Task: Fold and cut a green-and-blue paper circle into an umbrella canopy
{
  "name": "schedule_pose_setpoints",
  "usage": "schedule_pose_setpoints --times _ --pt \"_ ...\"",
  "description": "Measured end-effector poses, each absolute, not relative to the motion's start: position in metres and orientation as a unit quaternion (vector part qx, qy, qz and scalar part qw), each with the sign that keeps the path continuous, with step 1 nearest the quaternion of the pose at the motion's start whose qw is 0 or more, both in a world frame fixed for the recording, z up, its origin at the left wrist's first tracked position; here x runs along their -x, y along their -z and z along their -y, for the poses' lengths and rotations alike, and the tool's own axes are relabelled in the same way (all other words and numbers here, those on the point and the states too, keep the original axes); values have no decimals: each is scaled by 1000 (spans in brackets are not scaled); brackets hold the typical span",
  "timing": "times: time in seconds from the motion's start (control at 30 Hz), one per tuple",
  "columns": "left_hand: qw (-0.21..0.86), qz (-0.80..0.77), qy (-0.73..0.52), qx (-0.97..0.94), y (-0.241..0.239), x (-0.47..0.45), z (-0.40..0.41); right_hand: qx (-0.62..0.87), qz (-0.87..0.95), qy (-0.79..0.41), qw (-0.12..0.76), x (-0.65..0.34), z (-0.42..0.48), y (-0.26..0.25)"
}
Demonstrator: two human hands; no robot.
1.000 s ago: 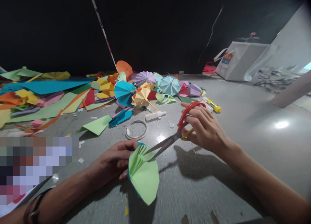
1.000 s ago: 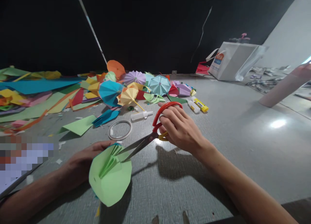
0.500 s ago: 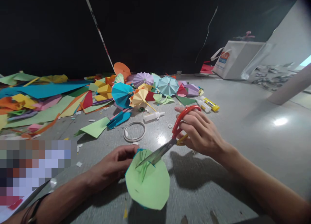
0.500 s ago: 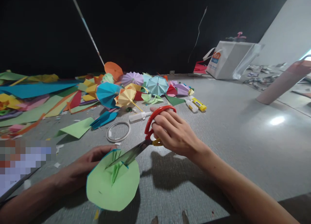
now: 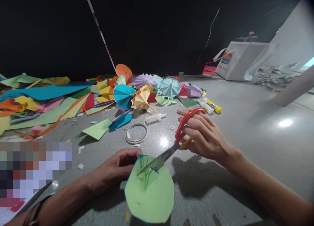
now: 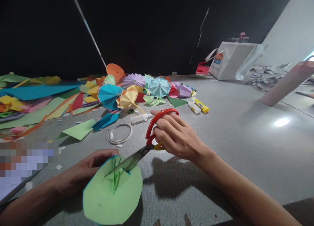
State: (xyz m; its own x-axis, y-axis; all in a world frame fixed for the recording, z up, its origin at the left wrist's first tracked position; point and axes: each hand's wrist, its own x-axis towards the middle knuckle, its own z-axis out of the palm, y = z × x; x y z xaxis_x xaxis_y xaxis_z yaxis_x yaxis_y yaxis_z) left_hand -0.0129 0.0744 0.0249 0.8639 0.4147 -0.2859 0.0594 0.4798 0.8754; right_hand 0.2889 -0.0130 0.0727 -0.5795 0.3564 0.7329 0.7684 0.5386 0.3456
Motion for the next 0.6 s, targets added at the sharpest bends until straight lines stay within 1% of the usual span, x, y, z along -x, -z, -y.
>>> schedule_pose_setpoints --times 0.27,0.6 --pt "847 -250 -117 -455 -23 18 -75 342 821 342 303 -290 13 -75" --pt "824 -206 -117 -514 -26 21 -76 321 828 333 316 -289 18 -78"
